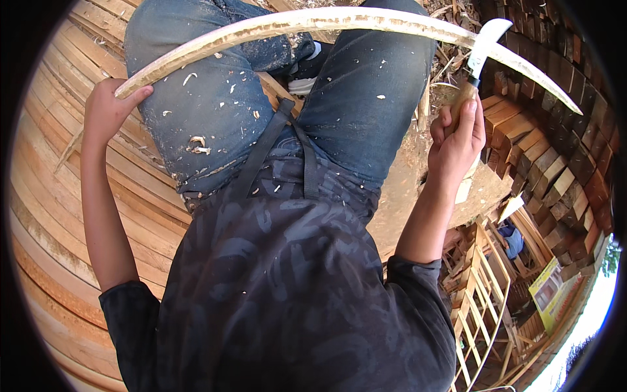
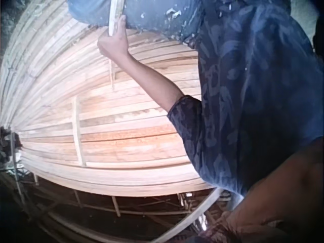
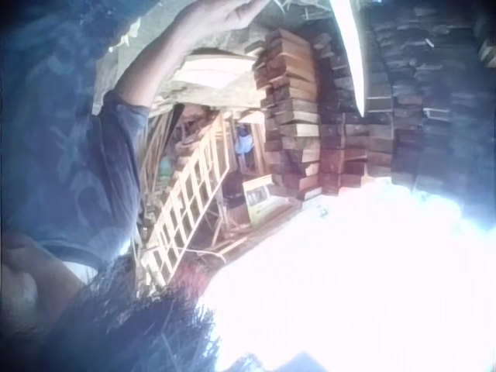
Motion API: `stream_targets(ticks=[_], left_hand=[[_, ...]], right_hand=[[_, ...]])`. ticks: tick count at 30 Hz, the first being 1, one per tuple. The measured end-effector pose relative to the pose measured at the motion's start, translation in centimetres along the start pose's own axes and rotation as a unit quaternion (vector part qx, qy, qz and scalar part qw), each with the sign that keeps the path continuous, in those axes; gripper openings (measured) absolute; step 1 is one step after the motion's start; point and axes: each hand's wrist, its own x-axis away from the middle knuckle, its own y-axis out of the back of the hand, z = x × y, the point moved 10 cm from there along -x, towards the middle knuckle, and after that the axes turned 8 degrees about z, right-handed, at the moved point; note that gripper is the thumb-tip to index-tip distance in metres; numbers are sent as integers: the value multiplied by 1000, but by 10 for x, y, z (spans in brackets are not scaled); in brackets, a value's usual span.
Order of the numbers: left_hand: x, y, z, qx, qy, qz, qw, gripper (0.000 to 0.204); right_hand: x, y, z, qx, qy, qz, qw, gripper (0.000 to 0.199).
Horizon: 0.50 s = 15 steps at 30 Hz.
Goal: The person sits on the ground and uses a knife to shave thin strips from a long, curved piece of wood held across their lap. They repeatedly scrape the blade along the wood's surface, creating wood shavings that fall onto their legs and the ground.
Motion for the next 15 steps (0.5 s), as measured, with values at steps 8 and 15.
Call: stream_targets(ticks=[8,15], left_hand=[[0,-3,5,-12,1,11,1000,58],[0,-3,3,-6,-9,7,1000,57]], right_hand=[[4,-5,3,-11,10,-20,1000,36],[10,-24,4,124,-31,75,989,35]])
